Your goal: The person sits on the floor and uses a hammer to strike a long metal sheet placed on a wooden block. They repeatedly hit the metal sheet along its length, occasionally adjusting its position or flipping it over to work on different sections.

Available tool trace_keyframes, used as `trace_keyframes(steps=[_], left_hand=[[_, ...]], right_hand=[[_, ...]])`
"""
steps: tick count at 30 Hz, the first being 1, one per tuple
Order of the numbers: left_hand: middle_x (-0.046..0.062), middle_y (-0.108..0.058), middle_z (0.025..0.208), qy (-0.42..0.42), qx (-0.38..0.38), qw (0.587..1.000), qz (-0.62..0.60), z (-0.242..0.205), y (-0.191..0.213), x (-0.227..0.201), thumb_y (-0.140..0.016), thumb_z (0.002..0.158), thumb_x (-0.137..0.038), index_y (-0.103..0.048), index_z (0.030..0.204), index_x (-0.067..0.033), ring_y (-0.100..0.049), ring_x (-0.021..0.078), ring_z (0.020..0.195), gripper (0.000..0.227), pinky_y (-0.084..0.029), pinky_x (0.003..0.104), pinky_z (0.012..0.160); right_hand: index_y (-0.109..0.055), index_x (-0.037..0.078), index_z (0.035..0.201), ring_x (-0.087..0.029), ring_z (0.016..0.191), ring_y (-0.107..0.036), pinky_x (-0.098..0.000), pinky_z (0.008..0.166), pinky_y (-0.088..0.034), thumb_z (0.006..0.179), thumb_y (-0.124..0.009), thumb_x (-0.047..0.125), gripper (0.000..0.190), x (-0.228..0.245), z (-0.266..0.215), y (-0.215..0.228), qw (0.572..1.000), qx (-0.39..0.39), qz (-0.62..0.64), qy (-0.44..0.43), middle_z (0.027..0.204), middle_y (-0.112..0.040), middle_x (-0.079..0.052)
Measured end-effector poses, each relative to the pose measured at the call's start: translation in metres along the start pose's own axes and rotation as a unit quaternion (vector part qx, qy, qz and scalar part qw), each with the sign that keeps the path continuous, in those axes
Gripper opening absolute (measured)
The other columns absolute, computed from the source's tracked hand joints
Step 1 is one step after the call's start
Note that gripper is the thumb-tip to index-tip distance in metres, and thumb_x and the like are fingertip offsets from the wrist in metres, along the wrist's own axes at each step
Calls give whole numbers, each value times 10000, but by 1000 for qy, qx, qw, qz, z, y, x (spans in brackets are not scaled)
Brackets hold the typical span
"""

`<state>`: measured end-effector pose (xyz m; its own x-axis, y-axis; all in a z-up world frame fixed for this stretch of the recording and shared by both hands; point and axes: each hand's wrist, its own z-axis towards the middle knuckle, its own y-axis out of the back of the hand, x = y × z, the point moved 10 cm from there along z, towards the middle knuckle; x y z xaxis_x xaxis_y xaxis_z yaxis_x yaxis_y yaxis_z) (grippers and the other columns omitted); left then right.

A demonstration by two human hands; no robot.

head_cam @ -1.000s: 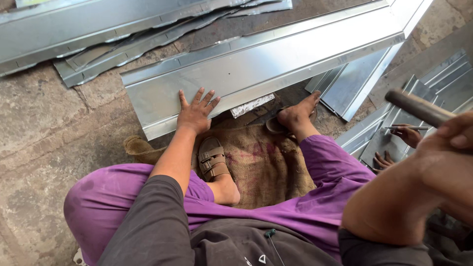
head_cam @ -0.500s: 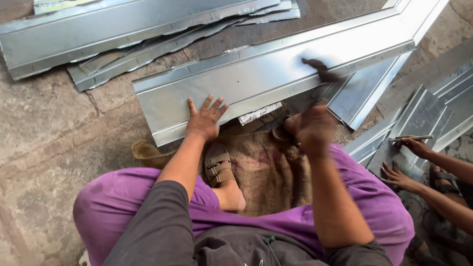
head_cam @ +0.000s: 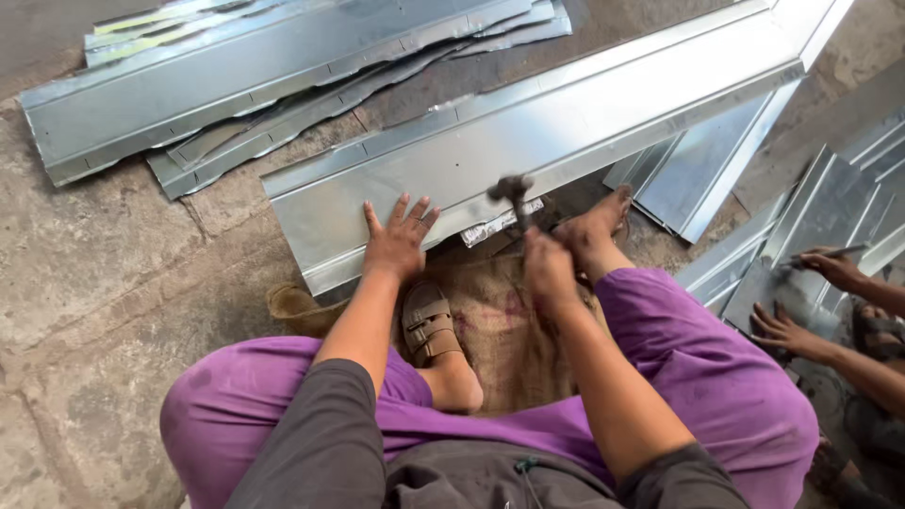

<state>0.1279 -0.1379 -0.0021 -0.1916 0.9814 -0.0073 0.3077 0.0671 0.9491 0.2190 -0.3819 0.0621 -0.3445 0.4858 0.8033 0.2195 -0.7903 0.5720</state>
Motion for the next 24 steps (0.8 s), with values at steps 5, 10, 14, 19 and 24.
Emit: trace_keyframes(steps=[5, 10, 14, 19, 24], left_hand=[[-141, -53, 1726, -3, -6, 1000, 2, 5, -5, 3, -600, 907, -334, -124, 1633, -402, -35, 192, 1593, 870, 31, 785, 1162], [-148, -9, 1715, 2, 7, 1000, 5, 9, -5, 5, -580, 921, -350, -84, 1624, -403, -8, 188, 1581, 862, 60, 775, 1168], [-148, -6, 1724, 2, 0, 1000, 21, 5, -10, 2, -579, 925, -316, -77, 1636, -403, -13, 188, 1586, 874, 62, 773, 1164], [-147, 14, 1742, 8, 20, 999, 26, 3, -17, 4, -593, 901, -334, -61, 1648, -386, -2, 186, 1605, 919, 45, 765, 1174], [-147, 36, 1723, 5, 2, 999, 42, 9, -14, 5, -565, 907, -353, -41, 1631, -389, 20, 188, 1590, 894, 55, 761, 1170]], right_hand=[[-486, 197, 881, -102, 542, -438, -281, 428, -356, 1063, -476, 554, 400, 61, 24, 97, 906, -56, 404, 116, 714, -439, 17], [-575, 148, 901, -195, 631, -525, -330, 533, -414, 1099, -484, 447, 369, 53, 12, 102, 905, -148, 330, 225, 757, -534, -57], [-672, 98, 939, -290, 732, -625, -377, 646, -483, 1130, -493, 347, 361, -7, -17, -6, 991, -58, -11, 123, 817, -642, -132], [-692, 67, 1007, -289, 827, -678, -372, 732, -524, 1172, -530, 308, 334, -38, -17, 1, 992, -22, 126, -6, 906, -688, -149], [-666, 61, 1076, -268, 896, -659, -370, 769, -524, 1157, -532, 282, 271, -2, 27, 127, 885, -124, 427, 140, 988, -665, -149]])
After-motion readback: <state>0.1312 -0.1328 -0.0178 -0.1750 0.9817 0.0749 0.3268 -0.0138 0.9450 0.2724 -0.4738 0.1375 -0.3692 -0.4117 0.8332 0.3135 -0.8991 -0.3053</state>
